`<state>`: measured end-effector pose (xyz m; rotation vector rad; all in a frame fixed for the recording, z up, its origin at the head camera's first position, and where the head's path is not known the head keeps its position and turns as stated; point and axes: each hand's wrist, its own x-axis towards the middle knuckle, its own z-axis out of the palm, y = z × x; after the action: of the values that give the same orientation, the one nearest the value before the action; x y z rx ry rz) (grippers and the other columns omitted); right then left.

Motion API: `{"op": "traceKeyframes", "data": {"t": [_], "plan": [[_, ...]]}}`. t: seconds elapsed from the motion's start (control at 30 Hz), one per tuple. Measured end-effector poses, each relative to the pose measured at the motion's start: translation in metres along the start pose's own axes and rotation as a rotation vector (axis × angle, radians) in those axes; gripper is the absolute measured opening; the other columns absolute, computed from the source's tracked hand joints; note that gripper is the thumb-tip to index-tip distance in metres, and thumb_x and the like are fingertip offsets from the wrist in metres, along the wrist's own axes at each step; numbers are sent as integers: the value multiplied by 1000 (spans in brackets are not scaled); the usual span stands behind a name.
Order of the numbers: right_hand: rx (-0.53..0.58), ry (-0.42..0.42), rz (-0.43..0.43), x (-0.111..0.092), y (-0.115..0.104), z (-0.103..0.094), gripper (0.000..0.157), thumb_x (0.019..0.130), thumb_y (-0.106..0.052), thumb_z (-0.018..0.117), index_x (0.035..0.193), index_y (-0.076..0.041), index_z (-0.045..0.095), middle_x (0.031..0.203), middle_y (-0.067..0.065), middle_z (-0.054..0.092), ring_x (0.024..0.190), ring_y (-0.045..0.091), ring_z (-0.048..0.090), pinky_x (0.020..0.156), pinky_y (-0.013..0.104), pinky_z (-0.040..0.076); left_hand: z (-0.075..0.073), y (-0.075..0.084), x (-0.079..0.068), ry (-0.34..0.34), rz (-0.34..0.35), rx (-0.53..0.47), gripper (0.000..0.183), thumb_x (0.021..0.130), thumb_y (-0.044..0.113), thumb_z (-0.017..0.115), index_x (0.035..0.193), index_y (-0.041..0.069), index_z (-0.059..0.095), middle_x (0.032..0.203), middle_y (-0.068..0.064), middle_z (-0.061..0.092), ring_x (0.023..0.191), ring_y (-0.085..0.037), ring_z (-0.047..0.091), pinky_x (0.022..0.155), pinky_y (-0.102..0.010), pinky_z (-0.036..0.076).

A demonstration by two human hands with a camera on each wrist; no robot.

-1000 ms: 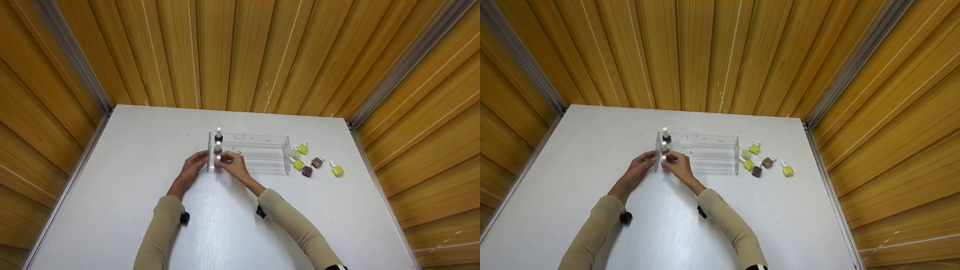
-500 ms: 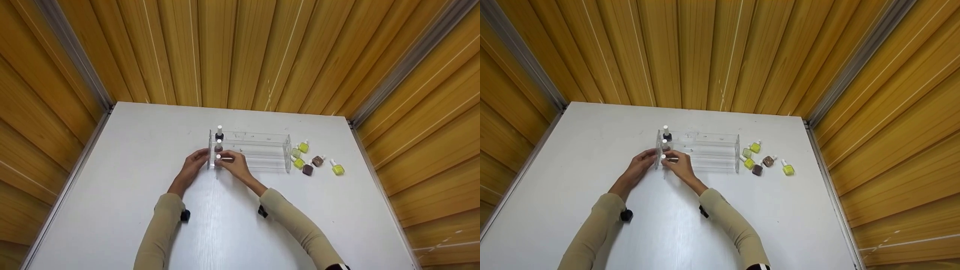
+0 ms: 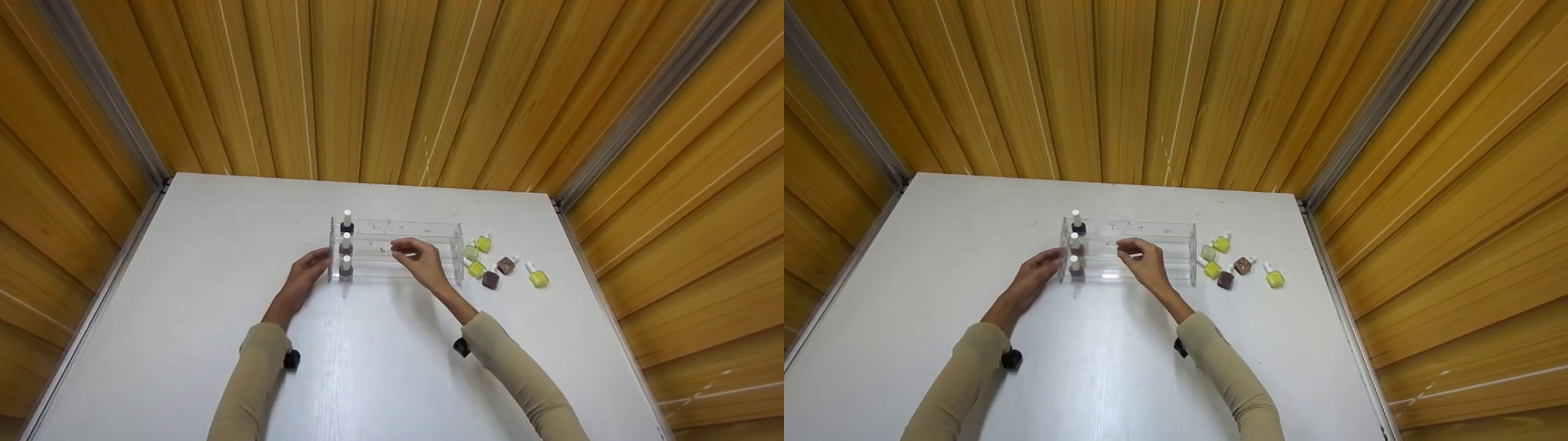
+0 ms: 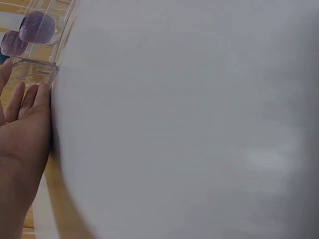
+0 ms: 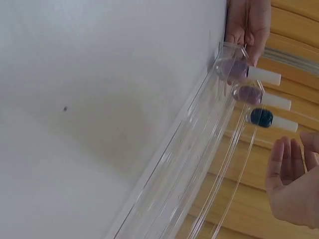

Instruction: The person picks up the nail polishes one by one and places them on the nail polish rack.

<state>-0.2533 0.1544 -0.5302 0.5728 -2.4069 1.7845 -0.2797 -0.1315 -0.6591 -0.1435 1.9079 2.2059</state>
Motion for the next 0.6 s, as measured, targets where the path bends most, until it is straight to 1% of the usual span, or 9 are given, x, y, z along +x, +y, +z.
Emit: {"op": "traceKeyframes", "data": {"t": [0.07, 0.17, 0.27, 0.33, 0.4, 0.47, 0.53, 0.6], "plan": [[3, 48, 14, -3, 6, -16, 22, 92, 9, 68, 112, 17, 68, 106, 35, 71, 96, 45, 71, 79, 38, 66, -3, -1, -1, -9, 6, -7, 49, 103, 24, 63, 148, 8, 50, 157, -13, 48, 152, -26, 39, 130, -38, 28], [30, 138, 66, -9, 21, -47, 21, 92, 12, 66, 111, 20, 67, 104, 38, 69, 88, 36, 74, 76, 38, 66, -4, -1, -2, -22, 17, -13, 50, 103, 23, 62, 149, 6, 49, 158, -15, 47, 152, -27, 38, 130, -38, 28], [41, 232, 130, -14, 39, -81, 22, 91, 13, 66, 111, 22, 65, 104, 42, 67, 81, 23, 75, 72, 29, 65, -3, -1, -2, -15, 22, -15, 50, 103, 21, 62, 148, 5, 49, 157, -16, 47, 152, -28, 38, 130, -39, 28], [36, 280, 180, -18, 55, -104, 23, 92, 11, 66, 112, 23, 64, 106, 42, 67, 79, 16, 74, 69, 22, 64, -2, 0, -2, -5, 21, -24, 49, 103, 20, 63, 148, 4, 50, 156, -16, 48, 151, -28, 40, 129, -39, 29], [32, 329, 222, -22, 72, -126, 25, 93, 8, 67, 114, 22, 64, 107, 39, 69, 77, 11, 73, 67, 17, 61, -2, 1, -2, -1, 22, -33, 49, 103, 19, 63, 147, 4, 50, 155, -16, 49, 150, -28, 41, 129, -39, 31], [11, 371, 263, -27, 88, -147, 27, 94, 4, 68, 116, 19, 65, 106, 35, 71, 76, 8, 72, 65, 15, 60, -1, 1, -2, 3, 20, -44, 48, 103, 18, 63, 147, 3, 50, 155, -16, 50, 149, -28, 42, 128, -38, 31], [-36, 409, 288, -32, 101, -167, 27, 96, -1, 69, 117, 15, 67, 102, 27, 74, 75, 4, 70, 65, 13, 58, -1, 2, -2, 6, 19, -54, 49, 102, 16, 63, 147, 2, 50, 155, -17, 49, 149, -28, 42, 128, -38, 32], [-73, 445, 314, -36, 111, -184, 26, 96, -2, 68, 117, 13, 68, 96, 18, 76, 75, 2, 70, 67, 15, 60, -1, 2, -3, 14, 17, -63, 49, 102, 16, 64, 146, 2, 51, 154, -17, 50, 148, -28, 43, 128, -37, 32]]}}
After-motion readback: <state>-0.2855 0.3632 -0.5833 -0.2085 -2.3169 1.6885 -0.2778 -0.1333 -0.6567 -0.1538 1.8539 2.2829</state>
